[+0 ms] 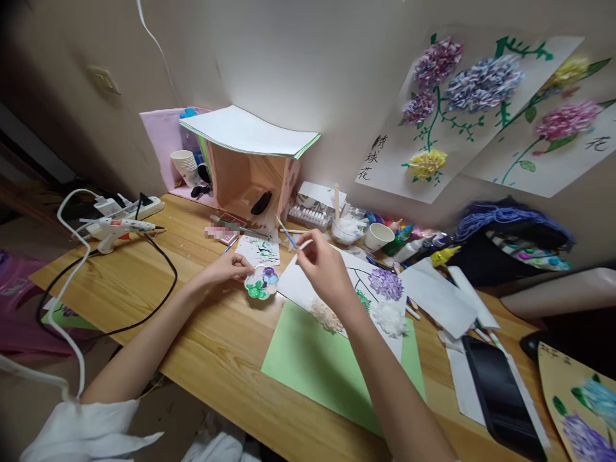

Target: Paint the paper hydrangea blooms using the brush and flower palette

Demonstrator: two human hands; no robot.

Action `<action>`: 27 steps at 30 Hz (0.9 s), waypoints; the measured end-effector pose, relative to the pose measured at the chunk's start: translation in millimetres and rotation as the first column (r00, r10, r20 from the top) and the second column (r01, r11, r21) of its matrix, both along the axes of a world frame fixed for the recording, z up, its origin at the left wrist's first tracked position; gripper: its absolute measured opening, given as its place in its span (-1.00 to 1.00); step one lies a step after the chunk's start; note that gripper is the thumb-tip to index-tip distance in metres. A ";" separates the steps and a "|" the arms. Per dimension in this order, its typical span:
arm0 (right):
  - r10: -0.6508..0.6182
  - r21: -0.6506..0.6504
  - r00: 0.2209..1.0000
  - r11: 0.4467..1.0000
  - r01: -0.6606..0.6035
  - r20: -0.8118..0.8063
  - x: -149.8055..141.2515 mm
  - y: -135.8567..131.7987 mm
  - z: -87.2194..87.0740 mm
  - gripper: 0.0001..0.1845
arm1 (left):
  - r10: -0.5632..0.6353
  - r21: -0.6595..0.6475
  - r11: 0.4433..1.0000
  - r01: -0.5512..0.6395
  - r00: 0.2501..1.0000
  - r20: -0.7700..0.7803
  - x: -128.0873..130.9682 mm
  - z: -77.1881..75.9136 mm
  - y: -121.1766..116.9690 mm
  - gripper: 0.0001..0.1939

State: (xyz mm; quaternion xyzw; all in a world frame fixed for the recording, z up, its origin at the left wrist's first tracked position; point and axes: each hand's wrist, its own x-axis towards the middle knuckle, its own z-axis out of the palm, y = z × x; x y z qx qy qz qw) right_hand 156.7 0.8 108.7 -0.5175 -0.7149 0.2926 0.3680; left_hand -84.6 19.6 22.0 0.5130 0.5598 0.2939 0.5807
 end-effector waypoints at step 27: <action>0.072 0.361 0.997 0.930 -0.065 -0.006 25.9 -17.3 -49.6 -0.61 | 0.230 0.051 0.967 -0.248 0.943 0.241 52.5 -16.0 -10.3 -0.60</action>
